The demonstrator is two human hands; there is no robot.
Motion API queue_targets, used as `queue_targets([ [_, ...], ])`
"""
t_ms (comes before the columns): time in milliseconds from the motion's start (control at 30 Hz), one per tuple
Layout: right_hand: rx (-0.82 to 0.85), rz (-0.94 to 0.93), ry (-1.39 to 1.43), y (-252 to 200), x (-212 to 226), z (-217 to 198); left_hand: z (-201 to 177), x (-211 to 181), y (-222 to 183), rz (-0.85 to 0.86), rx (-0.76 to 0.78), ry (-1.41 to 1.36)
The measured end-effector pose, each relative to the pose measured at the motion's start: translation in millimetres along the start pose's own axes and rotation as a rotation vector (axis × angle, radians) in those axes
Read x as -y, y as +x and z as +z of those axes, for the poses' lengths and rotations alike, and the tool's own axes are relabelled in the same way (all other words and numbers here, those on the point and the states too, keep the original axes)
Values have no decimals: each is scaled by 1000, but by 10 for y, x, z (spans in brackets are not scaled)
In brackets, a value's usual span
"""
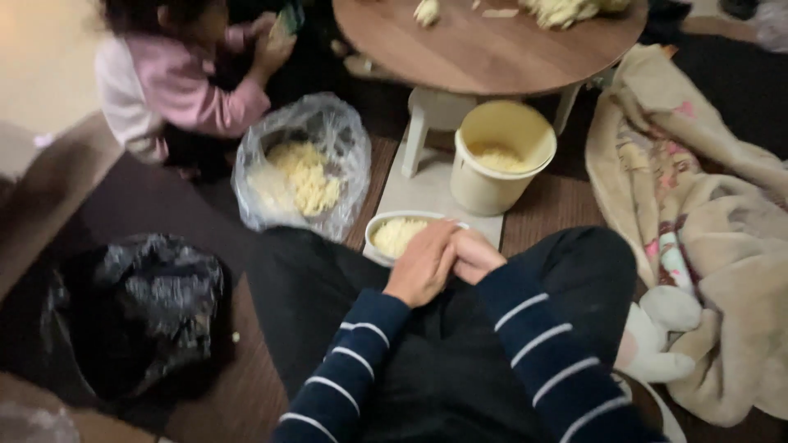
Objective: Sorting and transferring small pieces of dough from a large plastic bag into a small bowl while sitting on the floor.
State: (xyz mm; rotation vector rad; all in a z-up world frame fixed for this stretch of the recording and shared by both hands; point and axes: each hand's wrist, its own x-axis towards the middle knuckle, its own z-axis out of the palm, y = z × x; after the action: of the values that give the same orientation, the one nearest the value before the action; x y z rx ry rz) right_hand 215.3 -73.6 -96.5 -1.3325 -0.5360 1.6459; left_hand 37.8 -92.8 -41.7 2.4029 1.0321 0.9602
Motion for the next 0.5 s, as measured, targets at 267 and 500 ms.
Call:
queue_targets([
  [267, -52, -561, -170, -821, 346, 380, 317, -380, 526, -842, -64, -822],
  [500, 198, -615, 270, -1726, 1195, 535, -970, -2064, 1121, 231, -90, -463],
])
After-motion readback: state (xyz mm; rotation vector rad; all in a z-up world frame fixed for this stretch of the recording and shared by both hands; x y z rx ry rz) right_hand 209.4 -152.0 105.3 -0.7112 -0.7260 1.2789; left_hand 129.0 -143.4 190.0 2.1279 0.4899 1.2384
